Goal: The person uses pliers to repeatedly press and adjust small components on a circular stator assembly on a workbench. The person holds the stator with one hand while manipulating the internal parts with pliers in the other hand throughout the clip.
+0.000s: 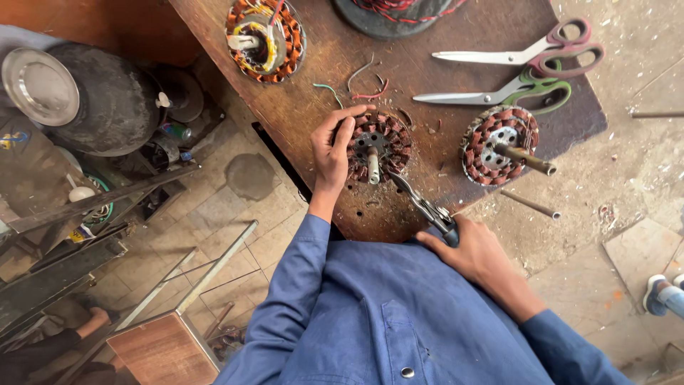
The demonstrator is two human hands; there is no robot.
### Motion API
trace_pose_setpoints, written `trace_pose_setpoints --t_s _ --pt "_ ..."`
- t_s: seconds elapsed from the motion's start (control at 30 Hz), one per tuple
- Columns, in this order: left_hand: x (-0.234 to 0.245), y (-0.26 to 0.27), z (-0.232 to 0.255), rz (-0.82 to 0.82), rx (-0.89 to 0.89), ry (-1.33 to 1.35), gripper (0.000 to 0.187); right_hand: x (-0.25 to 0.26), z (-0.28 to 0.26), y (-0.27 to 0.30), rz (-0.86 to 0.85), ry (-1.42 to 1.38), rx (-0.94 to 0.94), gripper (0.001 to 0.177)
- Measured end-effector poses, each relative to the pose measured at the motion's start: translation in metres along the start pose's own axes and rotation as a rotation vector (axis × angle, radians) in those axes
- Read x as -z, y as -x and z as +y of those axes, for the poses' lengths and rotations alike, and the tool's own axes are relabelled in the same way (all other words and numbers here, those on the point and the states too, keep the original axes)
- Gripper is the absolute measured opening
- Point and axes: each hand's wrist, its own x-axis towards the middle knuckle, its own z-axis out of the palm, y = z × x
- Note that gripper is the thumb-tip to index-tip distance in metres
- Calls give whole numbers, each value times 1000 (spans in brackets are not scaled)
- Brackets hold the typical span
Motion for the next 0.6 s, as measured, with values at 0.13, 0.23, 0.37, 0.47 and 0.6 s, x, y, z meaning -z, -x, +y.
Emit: trace_pose_setpoints --t_s 0.13,0.23,0.37,0.47,0.6 --pt "4 -3 2 -4 -56 6 25 4 -3 -5 -4 -42 70 76" --pt "1 -1 0 30 -7 -76 27 16 11 -23 -283 -149 -7 75" --pt "-2 -1 1 41 -14 -43 27 26 23 -41 -513 -361 22 74" --pt "-1 0 0 38 -29 -70 28 10 19 -36 -365 -213 -123 75" --pt "-4 -1 -3 39 -37 -53 28 -8 9 -22 -177 -70 -125 73"
